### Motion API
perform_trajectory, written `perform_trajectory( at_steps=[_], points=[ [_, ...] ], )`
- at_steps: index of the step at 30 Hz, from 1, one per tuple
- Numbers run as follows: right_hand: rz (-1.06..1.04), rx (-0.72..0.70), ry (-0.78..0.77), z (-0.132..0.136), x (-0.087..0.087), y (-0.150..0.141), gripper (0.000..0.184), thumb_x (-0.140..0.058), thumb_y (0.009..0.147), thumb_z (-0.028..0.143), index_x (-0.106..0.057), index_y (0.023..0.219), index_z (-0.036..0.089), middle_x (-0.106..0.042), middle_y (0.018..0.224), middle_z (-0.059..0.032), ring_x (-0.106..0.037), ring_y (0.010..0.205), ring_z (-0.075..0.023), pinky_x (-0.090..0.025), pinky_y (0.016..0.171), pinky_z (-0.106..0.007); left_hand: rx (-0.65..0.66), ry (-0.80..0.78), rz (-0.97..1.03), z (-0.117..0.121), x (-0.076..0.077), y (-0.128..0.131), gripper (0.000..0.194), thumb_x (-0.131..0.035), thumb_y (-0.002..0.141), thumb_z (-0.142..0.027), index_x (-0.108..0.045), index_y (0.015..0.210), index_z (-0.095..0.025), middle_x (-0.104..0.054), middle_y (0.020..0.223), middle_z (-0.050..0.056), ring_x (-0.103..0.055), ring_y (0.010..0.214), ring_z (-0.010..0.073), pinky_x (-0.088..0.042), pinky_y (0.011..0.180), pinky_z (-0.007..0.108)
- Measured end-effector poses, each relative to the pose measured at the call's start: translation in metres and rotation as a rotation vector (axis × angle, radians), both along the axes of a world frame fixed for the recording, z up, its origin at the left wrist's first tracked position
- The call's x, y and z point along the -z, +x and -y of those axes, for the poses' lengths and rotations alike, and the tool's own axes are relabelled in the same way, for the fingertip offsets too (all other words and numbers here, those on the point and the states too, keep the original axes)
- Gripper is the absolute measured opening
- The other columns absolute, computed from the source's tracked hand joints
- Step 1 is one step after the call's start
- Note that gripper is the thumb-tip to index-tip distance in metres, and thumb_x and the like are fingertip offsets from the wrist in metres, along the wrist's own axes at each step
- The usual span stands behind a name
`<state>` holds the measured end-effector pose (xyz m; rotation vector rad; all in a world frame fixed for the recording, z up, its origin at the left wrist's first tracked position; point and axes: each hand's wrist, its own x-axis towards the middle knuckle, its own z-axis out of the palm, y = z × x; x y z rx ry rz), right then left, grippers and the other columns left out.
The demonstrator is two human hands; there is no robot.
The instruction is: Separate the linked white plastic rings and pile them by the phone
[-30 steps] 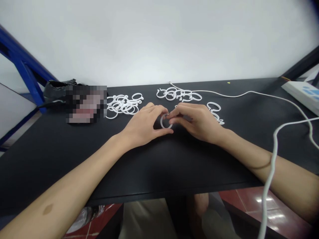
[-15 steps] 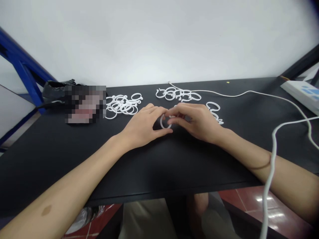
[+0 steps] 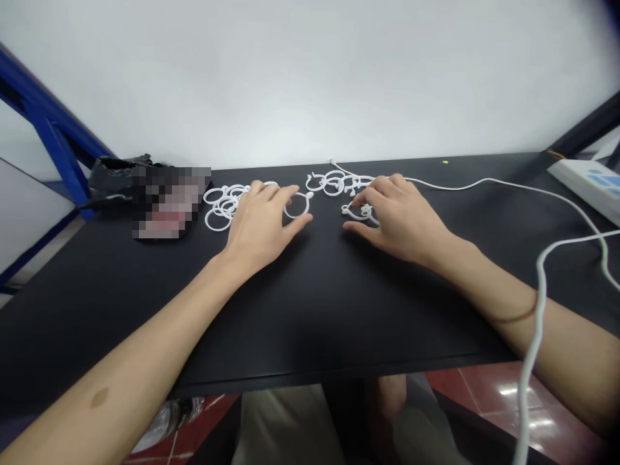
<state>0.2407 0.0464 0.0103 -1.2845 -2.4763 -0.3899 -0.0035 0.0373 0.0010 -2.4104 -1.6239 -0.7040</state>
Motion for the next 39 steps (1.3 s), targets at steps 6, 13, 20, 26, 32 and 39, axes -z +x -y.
perform_trajectory(
  at_steps=[6, 13, 20, 26, 32, 39],
  points=[
    [0.027, 0.039, 0.052, -0.001, 0.006, 0.0, 0.028, -0.063, 0.089, 0.039, -0.069, 0.103, 0.016, -0.06, 0.106, -0.0134, -0.048, 0.1, -0.0303, -0.041, 0.086, -0.044, -0.245, 0.013, -0.108, -0.01, 0.0, -0.015, 0.047, -0.049, 0.093, -0.034, -0.056, 0.134, -0.012, -0.062, 0.121, 0.017, -0.05, 0.114, 0.0387, -0.043, 0.093, 0.052],
    [-0.044, -0.074, -0.007, -0.004, 0.012, -0.003, 0.014, -0.058, 0.092, 0.025, -0.07, 0.092, 0.017, -0.062, 0.097, -0.0106, -0.047, 0.094, -0.0264, -0.041, 0.085, -0.043, -0.287, 0.008, -0.087, -0.01, 0.004, -0.016, 0.048, -0.047, 0.088, -0.021, -0.056, 0.135, -0.011, -0.055, 0.132, 0.019, -0.046, 0.122, 0.0407, -0.04, 0.098, 0.055],
    [-0.321, -0.188, -0.127, 0.007, 0.003, -0.015, 0.009, -0.061, 0.09, 0.023, -0.07, 0.091, 0.022, -0.06, 0.102, -0.0083, -0.049, 0.095, -0.0243, -0.043, 0.088, -0.043, 0.158, -0.05, 0.044, 0.001, -0.001, 0.0, 0.047, -0.049, 0.092, -0.025, -0.05, 0.138, -0.013, -0.056, 0.134, 0.012, -0.046, 0.125, 0.0285, -0.038, 0.108, 0.046],
    [-0.489, -0.278, -0.274, 0.013, 0.0, -0.021, 0.005, -0.063, 0.088, 0.021, -0.067, 0.089, 0.023, -0.058, 0.098, -0.006, -0.055, 0.094, -0.0219, -0.047, 0.085, -0.039, 0.352, -0.12, 0.107, 0.009, 0.002, 0.008, 0.04, -0.051, 0.094, -0.026, -0.053, 0.133, -0.016, -0.065, 0.121, 0.009, -0.055, 0.115, 0.0231, -0.045, 0.1, 0.041],
    [-0.454, -0.316, -0.333, 0.011, 0.002, -0.02, 0.006, -0.062, 0.09, 0.025, -0.063, 0.094, 0.021, -0.061, 0.096, -0.0057, -0.058, 0.089, -0.0192, -0.047, 0.082, -0.034, 0.311, -0.062, 0.086, 0.005, -0.001, 0.007, 0.027, -0.043, 0.098, -0.024, -0.068, 0.104, -0.017, -0.073, 0.098, 0.006, -0.058, 0.09, 0.0227, -0.048, 0.084, 0.038],
    [-0.281, -0.225, -0.383, 0.008, 0.005, -0.017, 0.008, -0.059, 0.091, 0.024, -0.063, 0.094, 0.018, -0.063, 0.091, -0.0055, -0.059, 0.085, -0.0191, -0.047, 0.077, -0.032, 0.217, -0.082, 0.063, 0.004, 0.001, 0.006, 0.029, -0.044, 0.098, -0.025, -0.071, 0.107, -0.018, -0.075, 0.097, 0.006, -0.058, 0.088, 0.0237, -0.047, 0.083, 0.04]
  ],
)
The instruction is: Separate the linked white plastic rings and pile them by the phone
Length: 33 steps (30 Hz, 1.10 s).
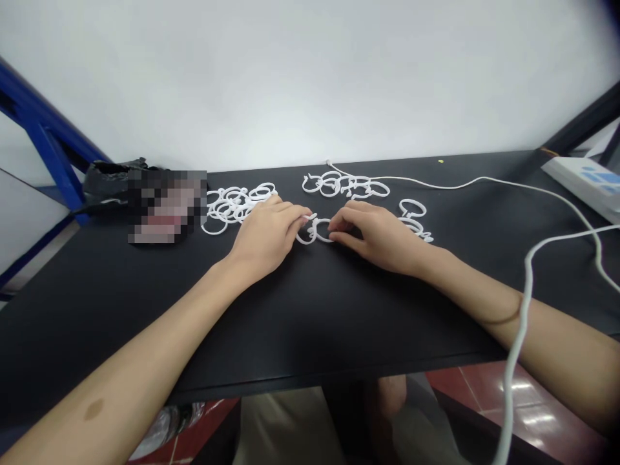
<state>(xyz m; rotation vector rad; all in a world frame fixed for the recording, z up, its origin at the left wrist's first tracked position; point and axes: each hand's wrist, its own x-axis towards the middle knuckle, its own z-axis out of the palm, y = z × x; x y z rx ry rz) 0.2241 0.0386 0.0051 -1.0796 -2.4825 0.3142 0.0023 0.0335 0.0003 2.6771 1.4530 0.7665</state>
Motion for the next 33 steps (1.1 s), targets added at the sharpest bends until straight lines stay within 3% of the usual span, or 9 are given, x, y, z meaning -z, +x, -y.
perform_trajectory(
  at_steps=[5, 10, 12, 15, 18, 22, 26, 33],
  points=[
    [0.169, 0.109, 0.073, 0.001, -0.004, 0.002, 0.016, -0.054, 0.093, 0.028, -0.065, 0.087, 0.017, -0.064, 0.088, -0.0087, -0.059, 0.088, -0.0235, -0.046, 0.079, -0.036, -0.038, -0.039, 0.001, 0.0, 0.001, -0.001, 0.03, -0.044, 0.097, -0.025, -0.071, 0.11, -0.022, -0.074, 0.088, 0.003, -0.056, 0.083, 0.0227, -0.047, 0.082, 0.04],
    [0.251, 0.236, 0.265, -0.001, -0.003, 0.005, 0.02, -0.05, 0.094, 0.026, -0.066, 0.086, 0.016, -0.062, 0.086, -0.0117, -0.057, 0.083, -0.0256, -0.044, 0.072, -0.038, -0.026, -0.024, 0.001, -0.002, 0.003, -0.002, 0.029, -0.046, 0.097, -0.027, -0.072, 0.109, -0.024, -0.075, 0.086, 0.002, -0.056, 0.079, 0.0222, -0.047, 0.08, 0.04],
    [0.147, 0.19, 0.282, 0.001, -0.004, 0.003, 0.018, -0.049, 0.095, 0.026, -0.065, 0.095, 0.016, -0.062, 0.089, -0.0114, -0.057, 0.085, -0.0251, -0.045, 0.073, -0.037, -0.025, -0.006, -0.003, -0.002, 0.003, -0.002, 0.028, -0.047, 0.097, -0.028, -0.073, 0.107, -0.025, -0.074, 0.082, 0.003, -0.055, 0.079, 0.0222, -0.047, 0.078, 0.039],
    [-0.093, 0.024, 0.158, 0.008, -0.007, -0.004, 0.021, -0.055, 0.094, 0.03, -0.06, 0.111, 0.018, -0.063, 0.095, -0.0078, -0.06, 0.085, -0.0204, -0.048, 0.074, -0.033, -0.033, 0.015, 0.0, -0.001, 0.002, -0.001, 0.027, -0.05, 0.097, -0.031, -0.076, 0.101, -0.024, -0.067, 0.073, 0.004, -0.055, 0.075, 0.021, -0.046, 0.075, 0.036],
    [-0.207, -0.1, 0.041, 0.014, -0.01, -0.01, 0.022, -0.058, 0.093, 0.033, -0.059, 0.11, 0.019, -0.065, 0.093, -0.005, -0.062, 0.079, -0.0162, -0.049, 0.07, -0.028, 0.004, 0.03, -0.002, 0.001, 0.001, 0.0, 0.027, -0.052, 0.096, -0.033, -0.077, 0.092, -0.023, -0.059, 0.069, 0.003, -0.054, 0.072, 0.0193, -0.045, 0.075, 0.036],
    [-0.246, -0.088, -0.018, 0.015, -0.012, -0.009, 0.015, -0.058, 0.093, 0.033, -0.063, 0.098, 0.019, -0.066, 0.085, -0.0027, -0.062, 0.072, -0.0143, -0.048, 0.064, -0.025, 0.08, 0.001, 0.018, 0.004, 0.0, 0.002, 0.026, -0.053, 0.095, -0.032, -0.077, 0.09, -0.024, -0.057, 0.067, 0.001, -0.054, 0.071, 0.0176, -0.045, 0.076, 0.035],
    [-0.249, -0.113, -0.071, 0.013, -0.012, -0.008, 0.016, -0.06, 0.092, 0.033, -0.063, 0.1, 0.019, -0.069, 0.087, -0.0026, -0.063, 0.072, -0.0143, -0.049, 0.066, -0.026, 0.116, -0.012, 0.042, 0.006, -0.001, 0.003, 0.027, -0.052, 0.096, -0.033, -0.076, 0.09, -0.024, -0.06, 0.067, 0.001, -0.056, 0.072, 0.0171, -0.045, 0.074, 0.033],
    [-0.246, -0.114, -0.032, 0.014, -0.012, -0.008, 0.014, -0.057, 0.094, 0.032, -0.065, 0.096, 0.02, -0.07, 0.083, -0.0012, -0.062, 0.07, -0.0137, -0.046, 0.066, -0.025, 0.161, -0.039, 0.068, 0.009, -0.002, 0.004, 0.026, -0.05, 0.096, -0.032, -0.073, 0.088, -0.022, -0.068, 0.07, 0.001, -0.057, 0.076, 0.0187, -0.046, 0.072, 0.032]
  ],
)
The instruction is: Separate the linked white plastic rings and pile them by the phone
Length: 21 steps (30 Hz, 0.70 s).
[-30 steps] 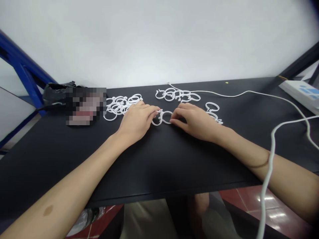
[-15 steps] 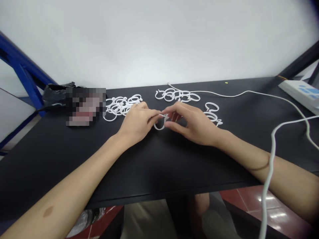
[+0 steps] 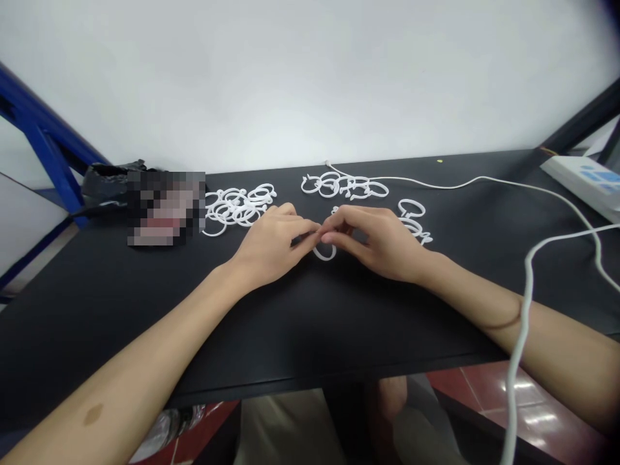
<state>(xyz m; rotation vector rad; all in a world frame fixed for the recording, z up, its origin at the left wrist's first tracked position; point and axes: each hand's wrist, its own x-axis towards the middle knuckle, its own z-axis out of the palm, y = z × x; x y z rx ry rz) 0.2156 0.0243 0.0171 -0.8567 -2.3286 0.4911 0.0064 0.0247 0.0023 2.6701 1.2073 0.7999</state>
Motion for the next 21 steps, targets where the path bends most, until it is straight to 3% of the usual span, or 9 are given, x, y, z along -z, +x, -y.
perform_trajectory(
  at_steps=[5, 8, 13, 21],
  points=[
    [-0.04, 0.119, 0.048, 0.0005, -0.0004, 0.0006, 0.013, -0.061, 0.092, 0.031, -0.065, 0.087, 0.019, -0.07, 0.077, -0.0001, -0.06, 0.064, -0.012, -0.043, 0.059, -0.024, 0.027, 0.005, 0.046, 0.0033, -0.003, 0.0013, 0.027, -0.049, 0.095, -0.028, -0.066, 0.112, -0.019, -0.071, 0.088, 0.002, -0.057, 0.083, 0.0193, -0.047, 0.08, 0.034],
    [-0.079, 0.164, 0.079, 0.0005, -0.0004, 0.0004, 0.014, -0.061, 0.092, 0.031, -0.065, 0.085, 0.019, -0.071, 0.077, -0.0003, -0.059, 0.062, -0.0114, -0.044, 0.06, -0.024, 0.057, -0.028, 0.039, 0.0059, -0.0061, 0.0016, 0.034, -0.052, 0.093, -0.035, -0.061, 0.12, -0.017, -0.069, 0.097, 0.004, -0.056, 0.09, 0.0214, -0.047, 0.086, 0.037],
    [-0.106, 0.16, 0.09, 0.0015, -0.0012, -0.0006, 0.015, -0.062, 0.092, 0.031, -0.064, 0.084, 0.018, -0.069, 0.073, 0.0003, -0.058, 0.061, -0.0107, -0.043, 0.058, -0.023, 0.06, -0.078, 0.017, 0.0061, -0.0071, 0.0021, 0.049, -0.061, 0.086, -0.054, -0.059, 0.12, -0.018, -0.066, 0.102, 0.005, -0.054, 0.094, 0.0235, -0.046, 0.087, 0.038],
    [-0.046, 0.085, 0.182, 0.0025, -0.0013, 0.0018, 0.014, -0.06, 0.093, 0.027, -0.062, 0.082, 0.018, -0.069, 0.072, 0.0013, -0.056, 0.058, -0.0091, -0.039, 0.055, -0.021, 0.076, -0.083, 0.025, 0.0048, -0.0049, 0.004, 0.038, -0.065, 0.086, -0.048, -0.061, 0.109, -0.017, -0.066, 0.094, 0.003, -0.054, 0.089, 0.021, -0.045, 0.082, 0.035]
  ],
)
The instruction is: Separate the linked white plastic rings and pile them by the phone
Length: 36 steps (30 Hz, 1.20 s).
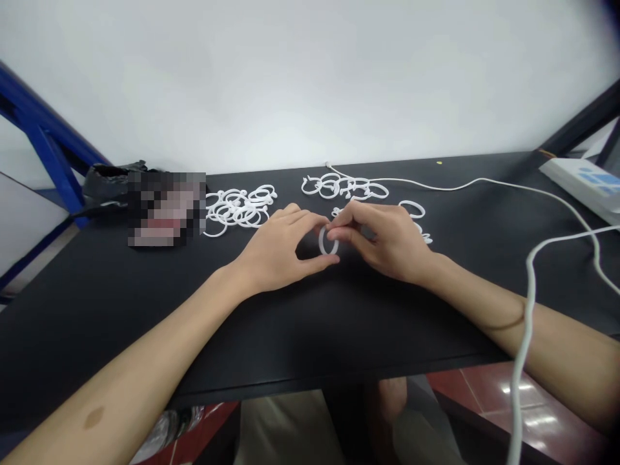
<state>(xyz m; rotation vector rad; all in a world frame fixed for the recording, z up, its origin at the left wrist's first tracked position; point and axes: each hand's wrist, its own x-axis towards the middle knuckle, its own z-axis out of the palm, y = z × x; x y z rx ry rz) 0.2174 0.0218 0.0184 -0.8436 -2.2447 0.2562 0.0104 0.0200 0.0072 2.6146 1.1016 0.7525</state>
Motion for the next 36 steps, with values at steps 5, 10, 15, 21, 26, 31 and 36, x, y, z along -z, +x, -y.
perform_trajectory(
  at_steps=[5, 10, 15, 21, 26, 31, 36],
  points=[
    [0.003, -0.002, 0.019, 0.0, 0.001, 0.0, 0.012, -0.06, 0.093, 0.024, -0.063, 0.082, 0.019, -0.071, 0.076, 0.002, -0.058, 0.06, -0.009, -0.041, 0.058, -0.02, -0.009, -0.007, 0.011, 0.003, -0.001, 0.001, 0.035, -0.066, 0.085, -0.045, -0.061, 0.106, -0.017, -0.065, 0.093, 0.002, -0.055, 0.089, 0.0206, -0.046, 0.082, 0.034],
    [-0.055, 0.045, -0.053, -0.003, 0.002, -0.001, 0.014, -0.061, 0.092, 0.031, -0.064, 0.097, 0.019, -0.067, 0.073, 0.0023, -0.057, 0.059, -0.01, -0.043, 0.06, -0.022, -0.076, 0.024, -0.003, 0.002, 0.0, 0.001, 0.036, -0.063, 0.086, -0.043, -0.059, 0.112, -0.018, -0.064, 0.096, 0.003, -0.056, 0.093, 0.0219, -0.047, 0.084, 0.035],
    [0.019, 0.247, 0.0, -0.013, 0.003, 0.007, 0.024, -0.056, 0.094, 0.036, -0.062, 0.109, 0.017, -0.067, 0.079, -0.0018, -0.059, 0.067, -0.0147, -0.045, 0.066, -0.027, -0.276, 0.111, -0.109, -0.01, 0.007, -0.007, 0.04, -0.056, 0.09, -0.035, -0.054, 0.125, -0.016, -0.062, 0.112, 0.008, -0.053, 0.107, 0.027, -0.043, 0.098, 0.043],
    [0.389, 0.379, 0.121, -0.026, 0.011, 0.017, 0.032, -0.056, 0.093, 0.042, -0.066, 0.104, 0.014, -0.066, 0.098, -0.0117, -0.056, 0.096, -0.0278, -0.044, 0.088, -0.04, -0.674, 0.178, -0.157, -0.028, 0.005, -0.029, 0.044, -0.053, 0.089, -0.038, -0.056, 0.126, -0.013, -0.059, 0.12, 0.016, -0.049, 0.116, 0.0372, -0.042, 0.098, 0.052],
    [0.51, 0.354, 0.09, -0.026, 0.019, 0.017, 0.043, -0.057, 0.091, 0.046, -0.065, 0.118, 0.013, -0.065, 0.108, -0.015, -0.053, 0.102, -0.0306, -0.044, 0.092, -0.043, -0.871, 0.075, -0.149, -0.036, -0.001, -0.048, 0.049, -0.051, 0.087, -0.037, -0.055, 0.126, -0.008, -0.055, 0.125, 0.021, -0.045, 0.123, 0.0426, -0.04, 0.099, 0.06],
    [0.528, 0.337, 0.079, -0.027, 0.023, 0.016, 0.046, -0.055, 0.093, 0.043, -0.062, 0.125, 0.011, -0.064, 0.109, -0.0151, -0.054, 0.102, -0.0307, -0.043, 0.092, -0.042, -0.891, 0.076, -0.145, -0.035, -0.001, -0.051, 0.048, -0.052, 0.086, -0.038, -0.054, 0.128, -0.014, -0.052, 0.126, 0.021, -0.041, 0.125, 0.0456, -0.035, 0.1, 0.065],
    [0.537, 0.343, 0.069, -0.028, 0.023, 0.014, 0.039, -0.053, 0.094, 0.039, -0.064, 0.121, 0.012, -0.064, 0.107, -0.0141, -0.054, 0.097, -0.0288, -0.042, 0.09, -0.041, -0.721, 0.159, -0.141, -0.026, 0.001, -0.033, 0.045, -0.051, 0.088, -0.035, -0.053, 0.127, -0.014, -0.053, 0.125, 0.019, -0.044, 0.121, 0.043, -0.038, 0.098, 0.062]
  ],
)
